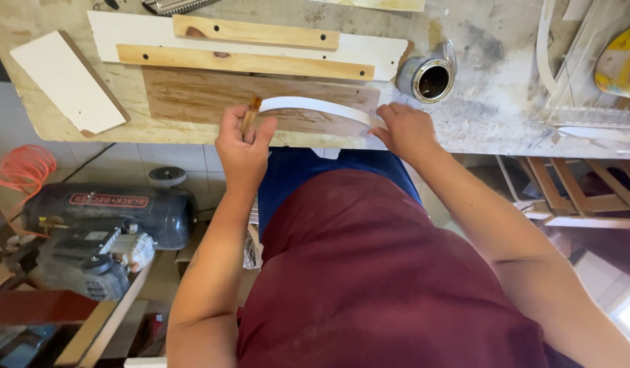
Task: The person stains the edges of wooden boards using a small brush and a container of dark liquid.
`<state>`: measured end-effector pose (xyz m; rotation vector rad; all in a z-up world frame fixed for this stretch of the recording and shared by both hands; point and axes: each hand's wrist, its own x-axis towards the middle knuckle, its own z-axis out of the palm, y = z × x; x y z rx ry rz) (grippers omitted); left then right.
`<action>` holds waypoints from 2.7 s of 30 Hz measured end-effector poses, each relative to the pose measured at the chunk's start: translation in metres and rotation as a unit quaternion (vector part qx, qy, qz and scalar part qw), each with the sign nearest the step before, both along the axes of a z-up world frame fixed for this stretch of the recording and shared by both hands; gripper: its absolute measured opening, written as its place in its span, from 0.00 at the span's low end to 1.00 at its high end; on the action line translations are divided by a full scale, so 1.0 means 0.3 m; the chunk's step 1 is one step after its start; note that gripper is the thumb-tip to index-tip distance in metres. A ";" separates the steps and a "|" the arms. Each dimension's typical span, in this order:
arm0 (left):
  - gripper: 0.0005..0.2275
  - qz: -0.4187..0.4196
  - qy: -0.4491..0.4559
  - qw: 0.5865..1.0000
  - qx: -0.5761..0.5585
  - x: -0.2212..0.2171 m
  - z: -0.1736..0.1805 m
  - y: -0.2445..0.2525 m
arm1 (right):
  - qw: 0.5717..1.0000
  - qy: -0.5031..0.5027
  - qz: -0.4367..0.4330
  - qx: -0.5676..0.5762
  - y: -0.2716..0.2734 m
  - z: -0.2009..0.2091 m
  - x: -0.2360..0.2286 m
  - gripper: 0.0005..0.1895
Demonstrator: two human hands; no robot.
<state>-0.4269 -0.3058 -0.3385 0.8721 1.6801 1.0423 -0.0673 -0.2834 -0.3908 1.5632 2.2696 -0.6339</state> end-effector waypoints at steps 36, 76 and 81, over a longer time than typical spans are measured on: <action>0.03 -0.262 0.389 0.838 0.278 0.855 0.396 0.302 | 0.939 0.191 0.213 0.189 -0.042 -0.199 -0.197 0.48; 0.06 0.296 -0.025 0.950 0.099 0.216 -0.296 -0.274 | 0.940 0.091 0.311 0.105 0.020 -0.048 -0.286 0.45; 0.06 0.312 -0.015 0.946 0.088 0.238 -0.353 -0.259 | 0.939 0.081 0.316 0.107 0.017 -0.051 -0.294 0.47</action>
